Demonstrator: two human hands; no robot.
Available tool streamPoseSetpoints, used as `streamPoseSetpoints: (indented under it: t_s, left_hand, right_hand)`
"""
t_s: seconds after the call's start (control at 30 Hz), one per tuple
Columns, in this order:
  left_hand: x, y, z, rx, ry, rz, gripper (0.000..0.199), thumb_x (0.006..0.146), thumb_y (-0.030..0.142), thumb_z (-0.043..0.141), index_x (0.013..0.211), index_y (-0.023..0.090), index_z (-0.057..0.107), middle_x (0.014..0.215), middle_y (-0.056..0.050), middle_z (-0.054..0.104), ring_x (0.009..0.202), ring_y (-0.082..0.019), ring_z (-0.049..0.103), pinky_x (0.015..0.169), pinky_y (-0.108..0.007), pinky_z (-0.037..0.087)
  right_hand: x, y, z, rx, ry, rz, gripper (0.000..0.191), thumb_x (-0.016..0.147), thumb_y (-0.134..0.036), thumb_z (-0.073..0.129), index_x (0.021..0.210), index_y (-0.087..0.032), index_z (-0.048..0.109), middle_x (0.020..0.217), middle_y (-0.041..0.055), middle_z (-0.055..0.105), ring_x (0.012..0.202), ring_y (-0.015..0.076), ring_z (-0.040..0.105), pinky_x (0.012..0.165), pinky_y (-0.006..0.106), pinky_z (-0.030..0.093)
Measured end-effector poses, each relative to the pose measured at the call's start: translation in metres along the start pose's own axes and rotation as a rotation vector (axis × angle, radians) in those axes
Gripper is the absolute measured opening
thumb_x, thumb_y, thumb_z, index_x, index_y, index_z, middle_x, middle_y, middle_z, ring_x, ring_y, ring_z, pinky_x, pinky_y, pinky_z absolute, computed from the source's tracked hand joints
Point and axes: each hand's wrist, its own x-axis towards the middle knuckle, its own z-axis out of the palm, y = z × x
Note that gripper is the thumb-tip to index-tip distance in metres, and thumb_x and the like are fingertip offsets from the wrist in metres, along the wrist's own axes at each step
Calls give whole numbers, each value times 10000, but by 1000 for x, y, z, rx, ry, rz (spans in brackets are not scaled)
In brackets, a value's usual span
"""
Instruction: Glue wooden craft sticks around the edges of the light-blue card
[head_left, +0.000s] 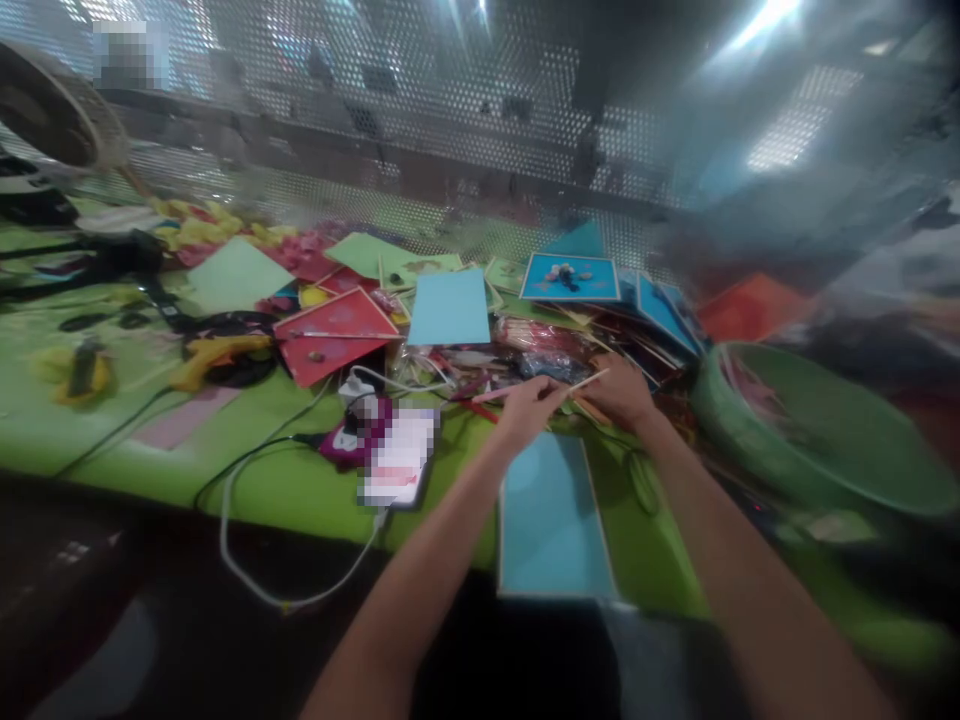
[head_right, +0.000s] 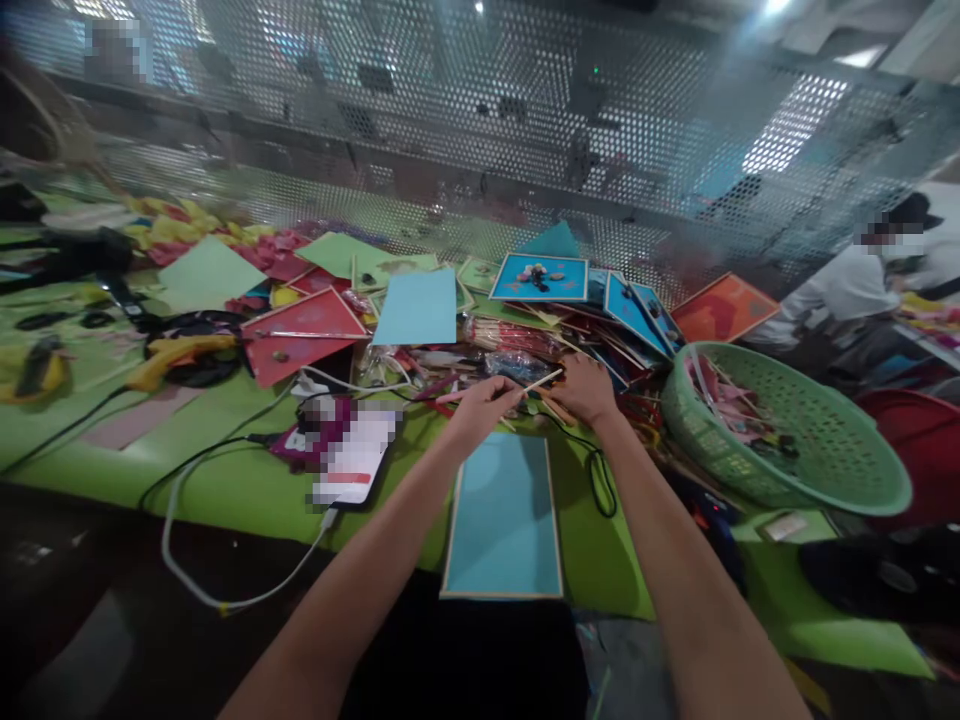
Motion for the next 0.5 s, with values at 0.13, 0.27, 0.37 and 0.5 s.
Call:
streamPoseSetpoints:
  t_s: [0.13, 0.27, 0.37, 0.5]
  left_hand:
    - [-2, -2, 1, -74, -11, 11, 221, 923, 347, 606, 796, 166, 607, 712, 21, 566, 701, -126, 500, 653, -245, 370]
    - [-2, -1, 2, -130, -12, -9, 239, 934, 379, 601, 828, 166, 623, 705, 21, 547, 657, -115, 471, 601, -239, 340]
    - [-3, 1, 3, -172, -10, -9, 244, 931, 380, 610, 820, 163, 626, 696, 23, 535, 645, -108, 451, 596, -236, 325]
    - [-5, 1, 6, -226, -30, 2, 255, 907, 399, 643, 811, 163, 626, 697, 29, 534, 650, -106, 444, 613, -237, 332]
  right_hand:
    - [-23, 6, -15, -64, 50, 106, 514, 868, -471, 609, 1254, -133, 629, 1231, 208, 650, 1102, 363, 629, 952, 451, 457]
    - [-58, 29, -28, 74, 86, 219, 494, 892, -383, 523, 1296, -116, 619, 1247, 210, 651, 1101, 354, 638, 951, 462, 480]
    - [-85, 36, -33, 376, 43, 171, 499, 881, -382, 525, 1322, -173, 628, 1298, 146, 672, 1169, 315, 630, 1027, 443, 470]
    - [-105, 16, -34, 579, -33, 155, 556, 846, -383, 581, 1367, -194, 612, 1385, 119, 661, 1263, 316, 602, 1102, 467, 434]
